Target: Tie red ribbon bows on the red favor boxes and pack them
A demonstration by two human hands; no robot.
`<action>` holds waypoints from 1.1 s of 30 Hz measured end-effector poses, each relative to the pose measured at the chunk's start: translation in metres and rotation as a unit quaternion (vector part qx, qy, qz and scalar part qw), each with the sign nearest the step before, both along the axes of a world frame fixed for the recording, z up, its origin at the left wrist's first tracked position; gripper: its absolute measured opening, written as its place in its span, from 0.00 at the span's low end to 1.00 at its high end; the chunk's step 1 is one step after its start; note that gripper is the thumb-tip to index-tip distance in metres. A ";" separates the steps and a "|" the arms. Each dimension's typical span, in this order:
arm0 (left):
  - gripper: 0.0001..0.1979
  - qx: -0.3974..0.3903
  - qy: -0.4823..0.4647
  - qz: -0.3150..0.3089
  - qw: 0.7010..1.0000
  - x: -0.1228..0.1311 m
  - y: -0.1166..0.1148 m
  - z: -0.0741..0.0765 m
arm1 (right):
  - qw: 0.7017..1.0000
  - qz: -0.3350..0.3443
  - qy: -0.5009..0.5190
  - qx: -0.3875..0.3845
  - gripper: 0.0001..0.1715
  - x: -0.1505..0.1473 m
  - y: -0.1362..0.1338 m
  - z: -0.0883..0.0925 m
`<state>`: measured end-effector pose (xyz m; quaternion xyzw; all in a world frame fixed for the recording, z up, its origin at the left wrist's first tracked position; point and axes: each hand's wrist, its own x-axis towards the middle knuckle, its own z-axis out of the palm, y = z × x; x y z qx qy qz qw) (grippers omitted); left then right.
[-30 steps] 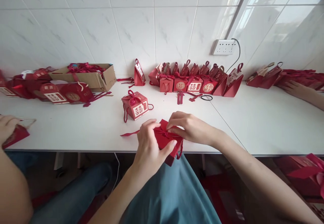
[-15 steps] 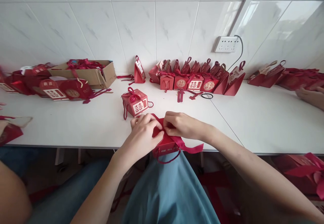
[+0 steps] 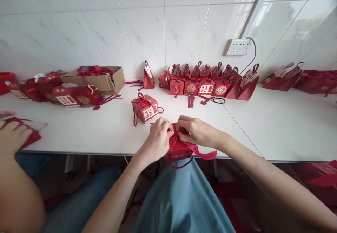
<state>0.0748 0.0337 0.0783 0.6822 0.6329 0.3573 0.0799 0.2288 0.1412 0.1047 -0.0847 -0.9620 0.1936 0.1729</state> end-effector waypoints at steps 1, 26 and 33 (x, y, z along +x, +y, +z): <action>0.08 0.000 -0.006 0.000 1.000 -0.001 0.001 0.000 | 1.000 -0.004 0.005 -0.006 0.08 0.000 0.000 -0.001; 0.05 -0.052 -0.058 -0.077 0.994 -0.015 0.008 -0.004 | 0.975 -0.049 0.008 -0.215 0.10 0.006 0.001 0.003; 0.06 -0.082 -0.034 -0.074 0.993 -0.017 0.007 0.001 | 0.828 0.052 0.044 -0.557 0.20 0.016 0.021 -0.002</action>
